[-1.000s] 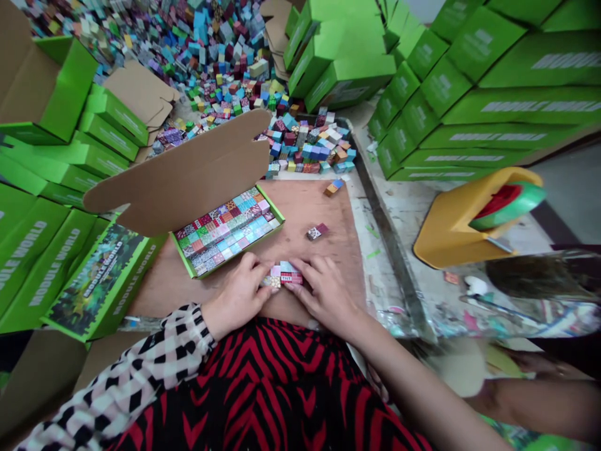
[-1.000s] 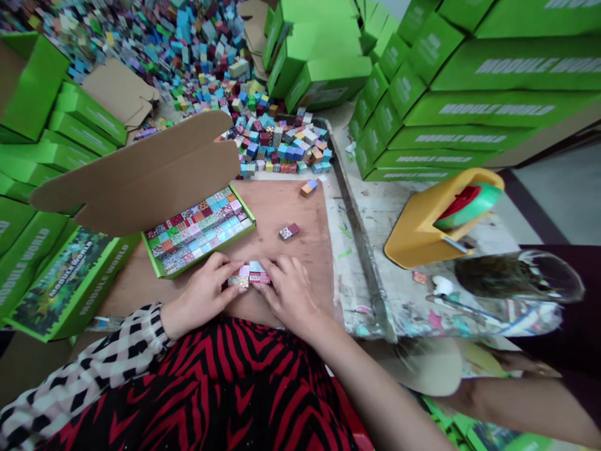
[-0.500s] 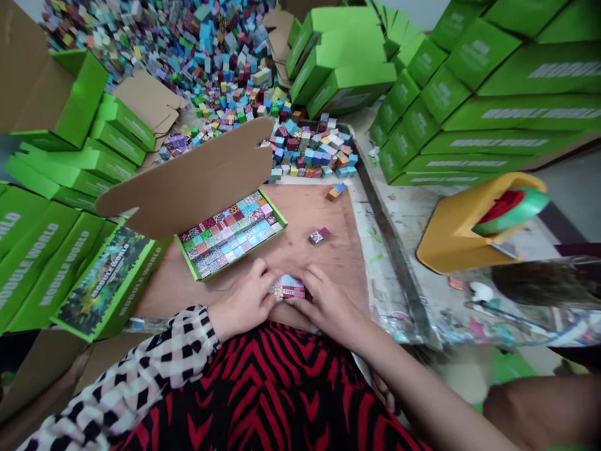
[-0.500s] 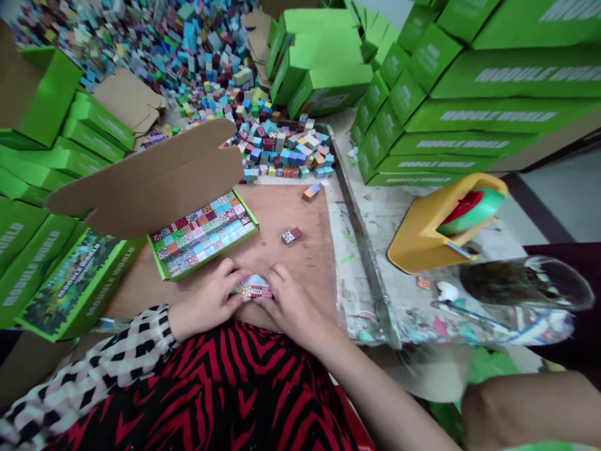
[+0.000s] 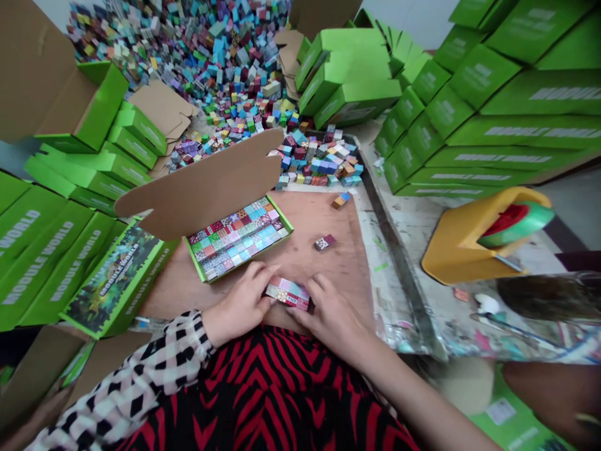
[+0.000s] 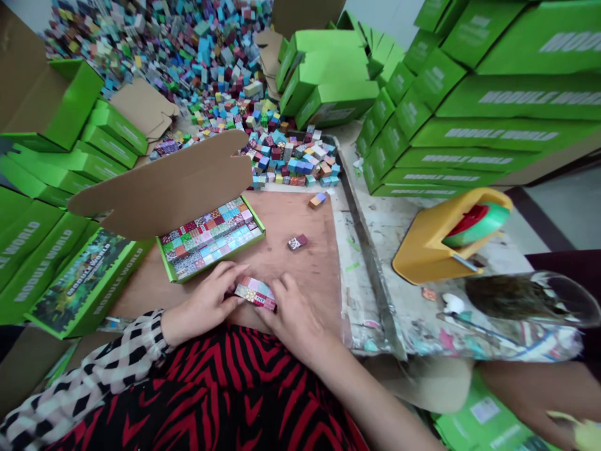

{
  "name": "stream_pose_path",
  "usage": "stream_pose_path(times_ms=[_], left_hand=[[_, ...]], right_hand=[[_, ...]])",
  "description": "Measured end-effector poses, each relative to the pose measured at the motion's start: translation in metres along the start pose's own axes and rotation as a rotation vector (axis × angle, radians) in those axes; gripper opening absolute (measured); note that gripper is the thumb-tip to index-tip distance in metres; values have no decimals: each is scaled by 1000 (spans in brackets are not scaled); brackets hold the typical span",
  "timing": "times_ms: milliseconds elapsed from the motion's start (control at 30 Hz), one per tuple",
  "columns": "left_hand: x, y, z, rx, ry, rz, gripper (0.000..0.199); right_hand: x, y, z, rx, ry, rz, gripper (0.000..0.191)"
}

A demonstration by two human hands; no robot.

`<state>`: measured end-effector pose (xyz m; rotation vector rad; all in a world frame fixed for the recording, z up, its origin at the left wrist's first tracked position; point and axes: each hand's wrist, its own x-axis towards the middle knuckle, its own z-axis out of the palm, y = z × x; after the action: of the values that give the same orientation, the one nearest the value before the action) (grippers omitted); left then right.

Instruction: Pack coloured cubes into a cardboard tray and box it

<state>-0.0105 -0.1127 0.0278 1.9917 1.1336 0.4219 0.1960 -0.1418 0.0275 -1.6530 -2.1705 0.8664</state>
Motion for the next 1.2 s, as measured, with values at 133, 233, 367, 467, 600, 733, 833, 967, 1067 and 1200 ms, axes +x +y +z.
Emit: stream_pose_path(times_ms=[133,233,367,467,600,733,833,967,1067,1200], left_hand=[[-14,-6,-12,12,89,16,51],[-27,-10,-20,60,166,52,35],[-44,-10,-26,85,232,81,24],[-56,-8,-29,73,304,112,20],[-70,-12,-34,113,590,29,23],[-71,-27,-36,44,819,-186,30],[-64,-35,-33,-162,848,-333,39],[-54,-38,-30,-475,817,-408,42],[-50,-40,-30,-570,828,-408,45],[-49,-42,-32,-597,826,-386,47]], right_hand=[[-2,1,-3,21,-3,-11,41],[-1,-1,-1,-14,-17,-39,42],[3,-9,3,-138,-24,-44,34],[7,-12,5,-251,-23,-79,28],[10,-11,0,-238,-50,-115,28],[21,-19,-15,-9,-76,-198,30],[44,-39,-28,-81,-36,-348,34],[86,-73,-33,-370,-28,-521,33],[111,-92,-26,-534,-81,-595,29],[129,-105,-13,-611,-184,-657,29]])
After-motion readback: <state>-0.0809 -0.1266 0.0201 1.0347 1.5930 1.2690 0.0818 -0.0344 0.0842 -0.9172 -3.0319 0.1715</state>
